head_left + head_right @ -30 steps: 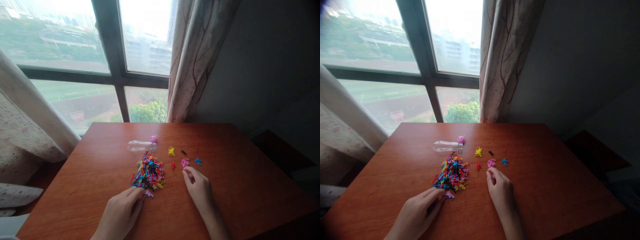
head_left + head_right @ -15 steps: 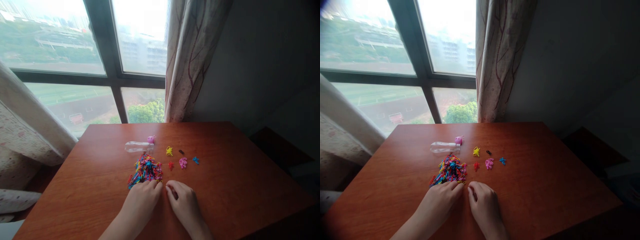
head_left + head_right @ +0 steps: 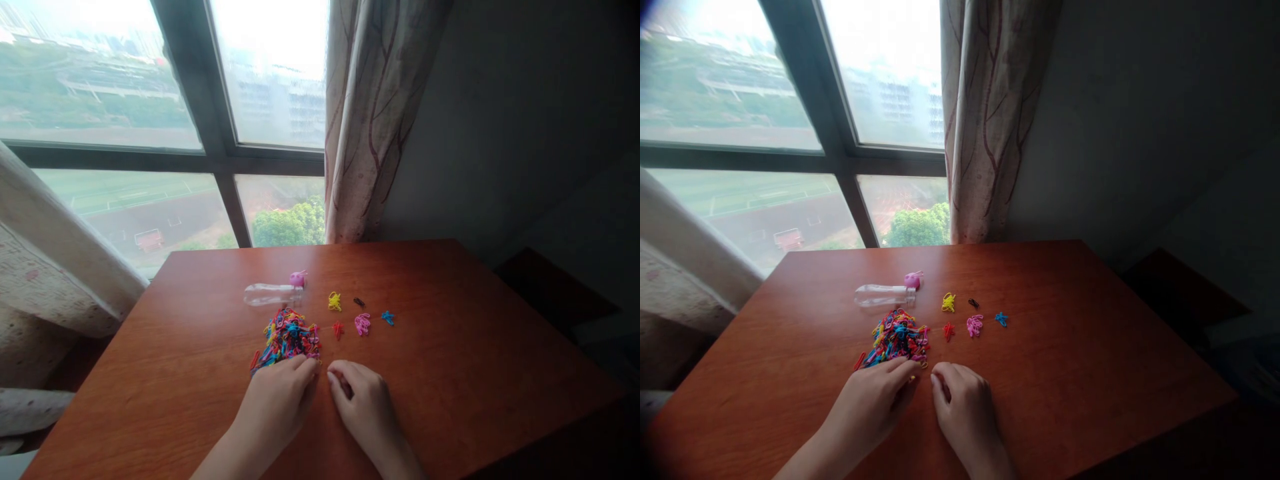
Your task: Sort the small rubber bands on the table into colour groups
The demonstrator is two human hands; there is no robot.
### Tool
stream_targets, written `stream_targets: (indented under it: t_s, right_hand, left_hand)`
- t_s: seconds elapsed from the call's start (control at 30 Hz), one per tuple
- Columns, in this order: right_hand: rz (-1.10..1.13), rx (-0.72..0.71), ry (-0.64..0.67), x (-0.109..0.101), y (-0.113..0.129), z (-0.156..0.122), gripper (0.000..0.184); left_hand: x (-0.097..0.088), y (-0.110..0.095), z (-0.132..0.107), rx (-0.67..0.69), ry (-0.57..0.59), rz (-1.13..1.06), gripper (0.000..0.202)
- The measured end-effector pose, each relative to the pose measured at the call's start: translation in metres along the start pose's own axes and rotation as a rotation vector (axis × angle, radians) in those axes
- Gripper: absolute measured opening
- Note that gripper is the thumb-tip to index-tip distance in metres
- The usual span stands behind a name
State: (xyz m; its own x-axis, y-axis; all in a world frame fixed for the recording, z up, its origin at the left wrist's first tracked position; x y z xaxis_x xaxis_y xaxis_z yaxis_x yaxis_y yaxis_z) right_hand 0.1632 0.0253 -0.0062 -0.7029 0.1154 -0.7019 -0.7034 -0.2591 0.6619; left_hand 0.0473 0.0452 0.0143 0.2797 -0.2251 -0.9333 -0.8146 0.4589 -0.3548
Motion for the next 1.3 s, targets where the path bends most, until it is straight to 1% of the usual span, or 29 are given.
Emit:
stream_targets:
  t_s: [0.1, 0.17, 0.23, 0.33, 0.43, 0.5, 0.57, 0.63, 0.7, 0.83, 0.93, 0.97, 1.03, 1.13, 1.2, 1.3]
  right_hand:
    - [0.015, -0.003, 0.005, 0.0, 0.001, 0.0, 0.015]
    - [0.016, -0.008, 0.004, 0.0, 0.001, 0.0, 0.015]
    - [0.015, -0.011, 0.002, -0.001, 0.002, 0.0, 0.015]
    - [0.017, -0.012, 0.002, -0.001, 0.002, 0.0, 0.015]
    - [0.021, -0.016, 0.004, 0.0, 0.001, 0.0, 0.015]
    - [0.023, -0.022, 0.009, 0.001, 0.001, 0.0, 0.015]
    - [0.027, -0.025, 0.009, 0.001, 0.001, -0.001, 0.015]
    - [0.038, -0.025, 0.002, 0.0, 0.0, -0.001, 0.014]
    - [0.055, -0.022, -0.007, 0.0, 0.0, -0.001, 0.014]
    - [0.074, -0.024, -0.017, -0.001, 0.0, -0.001, 0.015]
    - [0.069, -0.03, -0.022, -0.001, 0.0, -0.001, 0.015]
    - [0.065, -0.031, -0.024, -0.001, 0.0, -0.001, 0.015]
    - [0.06, -0.029, -0.022, -0.001, 0.0, -0.001, 0.016]
    - [0.061, -0.023, -0.021, -0.002, 0.001, 0.0, 0.016]
    - [0.06, -0.023, -0.021, -0.003, 0.002, 0.0, 0.016]
    - [0.046, -0.034, -0.027, -0.005, 0.005, 0.001, 0.016]
  left_hand:
    - [-0.011, 0.019, -0.003, -0.055, -0.106, -0.253, 0.017]
    - [-0.014, 0.031, -0.004, -0.091, -0.121, -0.416, 0.015]
    - [-0.015, 0.039, -0.002, -0.127, -0.117, -0.562, 0.017]
    - [-0.02, 0.043, 0.004, -0.159, -0.124, -0.67, 0.02]
    - [-0.034, 0.039, 0.014, -0.131, -0.162, -0.61, 0.02]
    - [-0.045, 0.033, 0.025, -0.086, -0.183, -0.461, 0.017]
    - [-0.05, 0.025, 0.042, -0.032, -0.159, -0.248, 0.016]
    - [-0.052, 0.022, 0.062, -0.003, -0.136, -0.173, 0.015]
    - [-0.051, 0.022, 0.084, 0.011, -0.113, -0.127, 0.016]
    - [-0.042, 0.022, 0.123, 0.015, -0.062, -0.055, 0.016]
    - [-0.032, 0.02, 0.142, 0.022, -0.023, -0.018, 0.012]
    - [-0.03, 0.019, 0.147, 0.025, -0.012, -0.01, 0.013]
    - [-0.027, 0.017, 0.152, 0.027, -0.002, -0.001, 0.019]
    - [-0.032, 0.017, 0.151, 0.021, -0.024, 0.001, 0.015]
    - [-0.04, 0.017, 0.143, 0.016, -0.056, -0.001, 0.017]
    - [-0.056, 0.019, 0.121, 0.014, -0.101, -0.011, 0.019]
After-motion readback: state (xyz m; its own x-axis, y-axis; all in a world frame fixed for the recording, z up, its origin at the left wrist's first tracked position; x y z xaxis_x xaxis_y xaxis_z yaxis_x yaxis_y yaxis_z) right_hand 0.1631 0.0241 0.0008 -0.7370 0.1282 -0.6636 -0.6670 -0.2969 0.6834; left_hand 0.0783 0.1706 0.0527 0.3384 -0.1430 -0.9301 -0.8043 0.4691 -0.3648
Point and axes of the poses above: each hand's wrist, its own z-axis towards the middle knuckle, its own x-axis out of the palm, y = z × x, the point moved 10 cm from there along z, towards the middle knuckle, and after that the axes turned 3 degrees about z, right-handed, at the moved point
